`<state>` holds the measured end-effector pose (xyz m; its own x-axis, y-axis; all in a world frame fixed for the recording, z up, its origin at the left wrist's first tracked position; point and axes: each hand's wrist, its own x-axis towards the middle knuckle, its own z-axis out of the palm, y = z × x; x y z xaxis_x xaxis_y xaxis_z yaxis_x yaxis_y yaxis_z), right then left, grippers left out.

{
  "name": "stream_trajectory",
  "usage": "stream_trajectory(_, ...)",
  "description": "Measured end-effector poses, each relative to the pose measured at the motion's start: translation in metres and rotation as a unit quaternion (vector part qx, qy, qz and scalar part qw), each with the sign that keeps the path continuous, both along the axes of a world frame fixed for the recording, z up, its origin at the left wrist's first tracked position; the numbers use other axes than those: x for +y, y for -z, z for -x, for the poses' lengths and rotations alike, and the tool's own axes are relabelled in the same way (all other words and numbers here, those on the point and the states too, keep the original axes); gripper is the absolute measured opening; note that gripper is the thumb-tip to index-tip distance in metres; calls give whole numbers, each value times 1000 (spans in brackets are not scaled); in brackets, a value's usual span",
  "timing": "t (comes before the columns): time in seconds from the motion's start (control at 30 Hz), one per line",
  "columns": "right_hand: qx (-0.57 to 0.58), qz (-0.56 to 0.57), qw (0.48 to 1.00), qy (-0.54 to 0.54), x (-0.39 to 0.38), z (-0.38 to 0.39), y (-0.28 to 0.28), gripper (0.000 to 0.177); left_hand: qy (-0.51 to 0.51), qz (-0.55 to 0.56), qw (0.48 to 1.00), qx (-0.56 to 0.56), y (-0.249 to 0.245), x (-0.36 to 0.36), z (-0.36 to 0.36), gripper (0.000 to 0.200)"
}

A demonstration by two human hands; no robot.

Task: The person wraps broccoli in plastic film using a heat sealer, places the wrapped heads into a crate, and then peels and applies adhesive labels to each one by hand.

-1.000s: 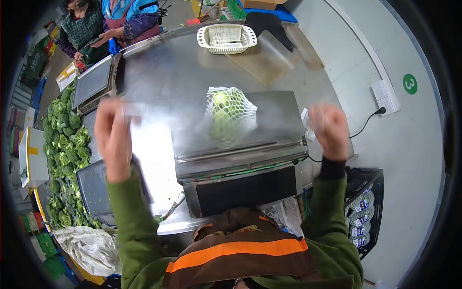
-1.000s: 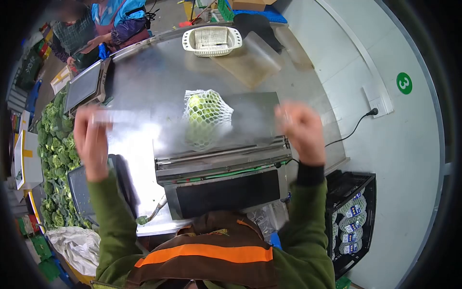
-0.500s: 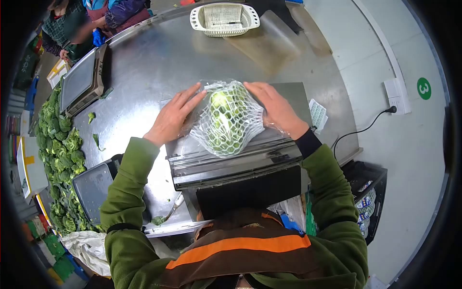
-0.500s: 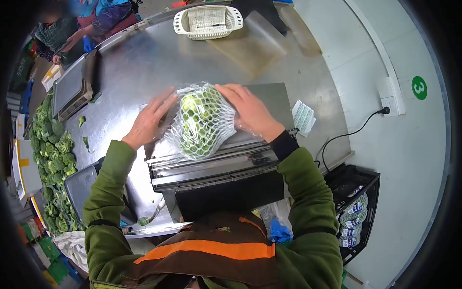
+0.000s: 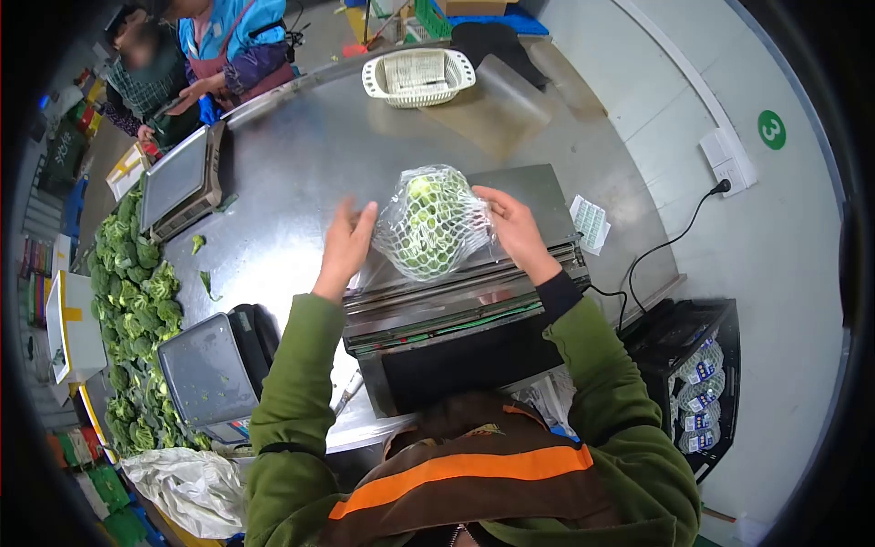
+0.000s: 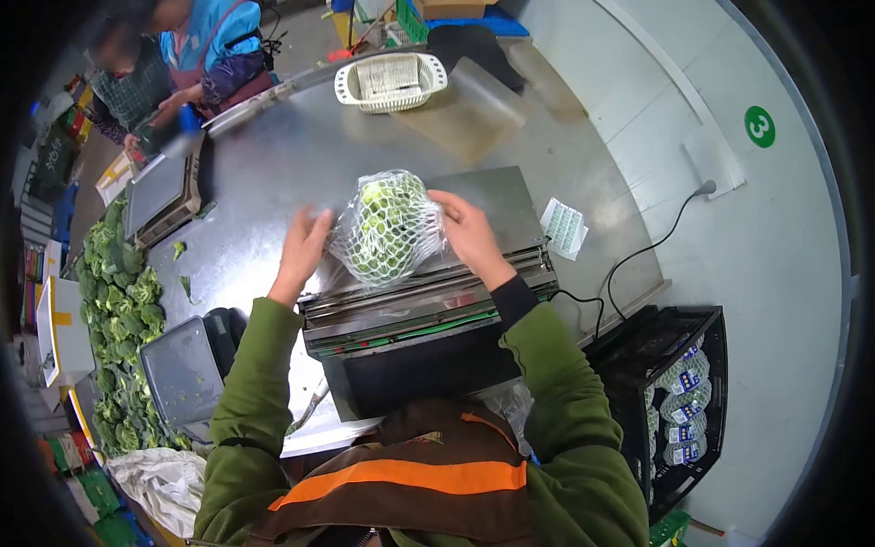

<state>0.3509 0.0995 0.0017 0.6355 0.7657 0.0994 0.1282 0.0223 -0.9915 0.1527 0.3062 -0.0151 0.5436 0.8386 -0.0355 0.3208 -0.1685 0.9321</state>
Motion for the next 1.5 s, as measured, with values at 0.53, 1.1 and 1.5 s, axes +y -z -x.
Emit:
stream_trajectory(0.53,142,-83,975,151,19,-17,-31,15,111,271,882,-370,-68,0,-18,12)
stream_trajectory(1.1,267,140,850,-433,-94,110,-98,18,367,208,886,-193,-88,-134,116,94)
stream_trajectory(1.5,-403,92,910,44,-16,93,-79,86,259,356,894,-83,8,-184,251,44)
